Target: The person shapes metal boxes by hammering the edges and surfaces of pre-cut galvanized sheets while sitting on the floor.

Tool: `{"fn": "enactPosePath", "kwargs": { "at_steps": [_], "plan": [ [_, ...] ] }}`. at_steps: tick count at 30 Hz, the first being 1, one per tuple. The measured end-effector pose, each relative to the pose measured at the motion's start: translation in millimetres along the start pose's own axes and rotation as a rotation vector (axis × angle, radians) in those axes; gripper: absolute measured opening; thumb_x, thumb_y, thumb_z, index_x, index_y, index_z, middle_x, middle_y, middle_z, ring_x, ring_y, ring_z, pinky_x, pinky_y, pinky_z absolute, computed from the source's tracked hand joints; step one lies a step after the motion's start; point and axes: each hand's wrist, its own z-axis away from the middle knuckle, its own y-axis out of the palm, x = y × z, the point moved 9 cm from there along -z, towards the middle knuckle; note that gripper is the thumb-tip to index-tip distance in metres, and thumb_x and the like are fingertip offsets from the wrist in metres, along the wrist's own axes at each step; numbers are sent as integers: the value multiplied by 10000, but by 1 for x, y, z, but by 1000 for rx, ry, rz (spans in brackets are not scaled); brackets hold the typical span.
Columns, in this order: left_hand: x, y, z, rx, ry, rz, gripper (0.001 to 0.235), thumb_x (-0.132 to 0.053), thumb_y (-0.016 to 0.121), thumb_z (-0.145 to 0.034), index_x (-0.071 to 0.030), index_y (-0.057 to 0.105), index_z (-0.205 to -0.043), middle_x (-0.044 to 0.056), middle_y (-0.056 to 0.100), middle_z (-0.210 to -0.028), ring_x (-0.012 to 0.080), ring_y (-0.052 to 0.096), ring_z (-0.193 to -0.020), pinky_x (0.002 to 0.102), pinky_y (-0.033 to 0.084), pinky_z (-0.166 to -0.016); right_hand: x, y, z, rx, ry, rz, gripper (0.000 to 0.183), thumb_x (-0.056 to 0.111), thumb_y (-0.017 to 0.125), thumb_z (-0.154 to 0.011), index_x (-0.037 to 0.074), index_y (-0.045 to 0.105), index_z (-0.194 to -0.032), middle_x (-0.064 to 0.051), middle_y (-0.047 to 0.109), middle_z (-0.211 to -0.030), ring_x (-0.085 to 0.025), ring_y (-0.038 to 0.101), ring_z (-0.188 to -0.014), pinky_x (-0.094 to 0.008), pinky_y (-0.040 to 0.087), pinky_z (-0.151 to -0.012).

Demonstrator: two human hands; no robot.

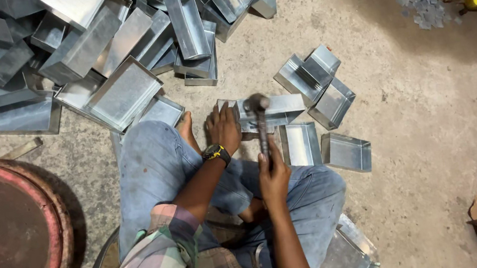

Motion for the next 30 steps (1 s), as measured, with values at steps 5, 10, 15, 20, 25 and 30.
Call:
{"fn": "enactPosePath", "kwargs": {
  "at_steps": [5,10,15,20,25,30],
  "plan": [
    [-17,-41,-14,-95,5,133,452,-101,632,-842,-17,540,-1277,204,587,-1297,450,470,-1277,590,410,-1005,-1,-38,0,-103,220,-471,595,78,613,-984,138,442,-1551,34,570,-719,-36,477,-572,-208,376,-493],
    [-109,-115,-52,-155,396,-165,216,-74,619,-823,-91,610,-1038,91,629,-1020,318,603,-982,453,503,-729,39,-108,-8,-210,103,-409,556,26,565,-1035,64,451,-1577,-11,597,-790,-45,459,-567,-218,368,-493],
    [-145,-135,-52,-66,443,-375,169,-129,637,-826,-102,629,-992,81,621,-967,288,600,-947,452,502,-740,56,-148,-17,-382,-4,-565,572,41,538,-1049,99,388,-1598,-68,637,-871,-45,474,-578,-207,387,-507],
    [-141,-130,-53,-4,448,-346,281,-127,706,-735,-89,620,-999,102,620,-993,312,601,-971,458,511,-759,72,-93,-68,-2,-145,112,588,55,608,-993,109,494,-1567,-191,696,-937,-60,489,-839,-267,458,-656],
    [-89,-129,-37,-309,372,16,595,-33,644,-667,-2,607,-1260,211,608,-1325,374,591,-1182,418,550,-876,18,-96,-55,111,270,12,559,106,640,-951,180,568,-1500,-31,554,-654,-92,461,-579,-267,423,-557],
    [-15,-73,-27,-32,59,69,362,-164,672,-932,-12,587,-1249,181,652,-1191,384,599,-1086,502,485,-905,21,-101,-26,6,242,-282,538,88,631,-1006,95,526,-1533,-8,544,-741,-67,477,-627,-245,413,-548]
  ]
}}
